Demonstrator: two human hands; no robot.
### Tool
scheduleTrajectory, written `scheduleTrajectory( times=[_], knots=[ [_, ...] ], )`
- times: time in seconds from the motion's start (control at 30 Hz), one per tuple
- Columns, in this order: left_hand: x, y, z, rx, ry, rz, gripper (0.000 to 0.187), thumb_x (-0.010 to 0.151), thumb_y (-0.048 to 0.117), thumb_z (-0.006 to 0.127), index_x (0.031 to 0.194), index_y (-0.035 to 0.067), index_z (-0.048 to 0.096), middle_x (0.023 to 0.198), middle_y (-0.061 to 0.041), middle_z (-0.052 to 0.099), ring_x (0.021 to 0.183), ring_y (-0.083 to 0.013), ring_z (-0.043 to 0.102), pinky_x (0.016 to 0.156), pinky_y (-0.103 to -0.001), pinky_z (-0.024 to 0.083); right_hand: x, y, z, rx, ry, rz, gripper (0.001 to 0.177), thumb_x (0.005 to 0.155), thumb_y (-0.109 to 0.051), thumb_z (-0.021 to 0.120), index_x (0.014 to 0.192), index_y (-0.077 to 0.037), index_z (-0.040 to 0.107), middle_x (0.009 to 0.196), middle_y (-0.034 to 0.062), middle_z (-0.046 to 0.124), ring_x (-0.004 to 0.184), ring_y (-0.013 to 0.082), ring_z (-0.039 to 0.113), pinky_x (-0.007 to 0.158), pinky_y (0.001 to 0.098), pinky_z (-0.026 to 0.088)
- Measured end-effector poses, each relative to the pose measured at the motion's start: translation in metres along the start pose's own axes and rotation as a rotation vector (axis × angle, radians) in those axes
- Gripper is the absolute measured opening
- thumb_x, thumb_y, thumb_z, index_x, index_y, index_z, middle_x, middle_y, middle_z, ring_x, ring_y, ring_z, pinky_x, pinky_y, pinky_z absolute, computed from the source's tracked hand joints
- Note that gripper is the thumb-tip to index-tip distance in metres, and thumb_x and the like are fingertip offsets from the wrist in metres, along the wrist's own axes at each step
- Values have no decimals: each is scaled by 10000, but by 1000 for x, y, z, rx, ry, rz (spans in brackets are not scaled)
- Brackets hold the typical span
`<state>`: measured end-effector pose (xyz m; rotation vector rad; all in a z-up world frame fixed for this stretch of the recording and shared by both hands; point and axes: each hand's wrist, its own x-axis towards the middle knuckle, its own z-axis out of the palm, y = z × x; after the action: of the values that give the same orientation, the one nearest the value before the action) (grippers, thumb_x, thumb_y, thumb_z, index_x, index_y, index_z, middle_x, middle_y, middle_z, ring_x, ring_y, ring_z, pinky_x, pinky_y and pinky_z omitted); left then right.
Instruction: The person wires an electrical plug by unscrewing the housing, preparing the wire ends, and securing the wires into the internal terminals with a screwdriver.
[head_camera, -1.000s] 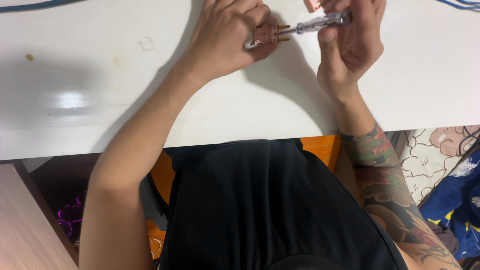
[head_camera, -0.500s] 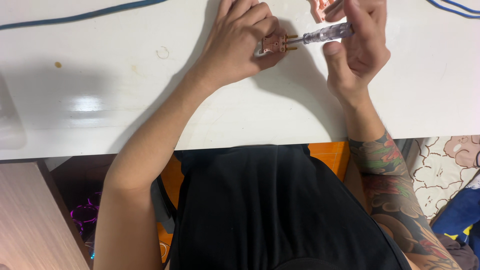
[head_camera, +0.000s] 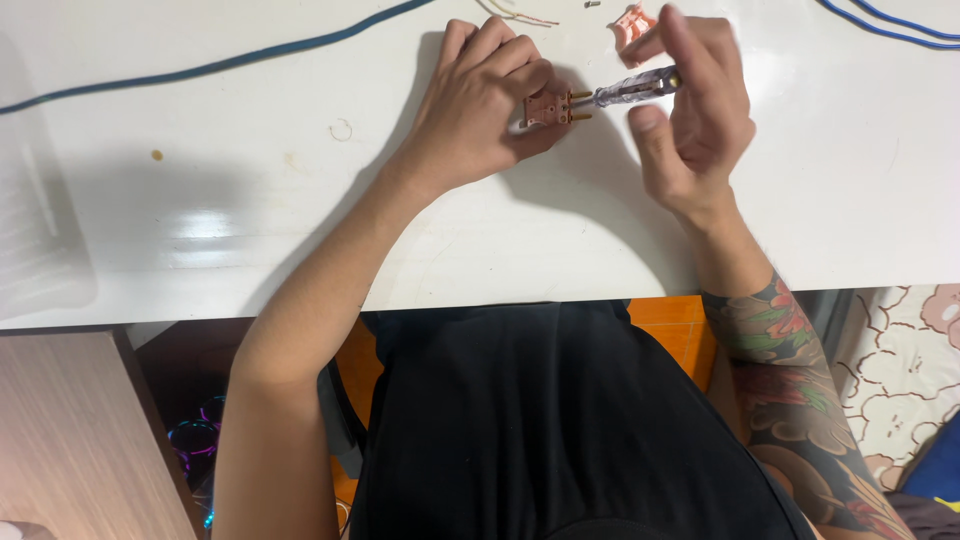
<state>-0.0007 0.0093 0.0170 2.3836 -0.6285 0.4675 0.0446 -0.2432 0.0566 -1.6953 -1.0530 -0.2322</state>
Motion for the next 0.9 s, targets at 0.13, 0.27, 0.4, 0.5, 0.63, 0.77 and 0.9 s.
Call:
scheduleTrajectory(
  times=[0.13, 0.27, 0.4, 0.5, 0.63, 0.77, 0.9],
  knots=[
    [0, 1, 1, -4, 18, -5, 388, 1074, 476, 928, 981, 160, 722, 1026, 36, 654, 1024, -247, 565, 907, -433, 364, -4, 7, -6, -54, 55, 40, 399, 1289, -177, 667, 1635, 2, 583, 1186, 248, 537, 1114, 368, 573, 926, 460, 504],
    [1, 3, -1, -11, 0, -9, 250, 1039, 390, 921, 1109, 197, 779, 1069, 56, 650, 1040, -229, 545, 921, -417, 341, 7, 10, -21, 75, 294, 143, 304, 1255, -197, 702, 1345, 55, 559, 1181, 209, 509, 932, 348, 585, 814, 447, 483],
    [0, 3, 0, -4, -23, -27, 282, 1014, 372, 915, 1161, 200, 745, 1071, 55, 657, 1055, -232, 560, 932, -412, 352, -1, 37, -50, 47, 245, 322, 240, 1307, 146, 738, 1288, -1, 548, 1188, 167, 626, 1096, 282, 592, 1021, 418, 504],
    [2, 8, -6, -10, -37, -35, 269, 1033, 353, 868, 1188, 188, 723, 1085, 66, 681, 1067, -221, 566, 954, -408, 357, -8, 36, -55, 28, 123, 312, 190, 1263, 223, 632, 1249, 63, 531, 1254, 254, 603, 1123, 354, 649, 1037, 439, 557],
    [0, 7, -7, -8, -43, -43, 311, 1024, 359, 848, 1246, 180, 725, 1063, 60, 675, 1063, -226, 566, 977, -413, 365, -16, 41, -55, -213, 47, 304, 251, 1148, 287, 672, 1320, 135, 571, 1273, 275, 628, 1125, 374, 650, 1034, 449, 582],
    [-1, 3, -9, -28, -57, -46, 294, 1016, 344, 832, 1245, 181, 746, 1094, 49, 683, 1073, -228, 560, 972, -429, 353, -12, 42, -52, -464, -26, 350, 344, 1115, 196, 778, 1407, 37, 689, 1269, 184, 695, 1179, 335, 637, 973, 427, 514],
    [-2, 1, -10, -28, -57, -36, 230, 1028, 322, 842, 1206, 197, 770, 1078, 44, 662, 1043, -233, 544, 950, -435, 343, -7, 35, -47, -577, -4, 91, 319, 1097, 241, 807, 1380, 125, 717, 1288, 255, 573, 1192, 424, 567, 1021, 499, 483]
  ],
)
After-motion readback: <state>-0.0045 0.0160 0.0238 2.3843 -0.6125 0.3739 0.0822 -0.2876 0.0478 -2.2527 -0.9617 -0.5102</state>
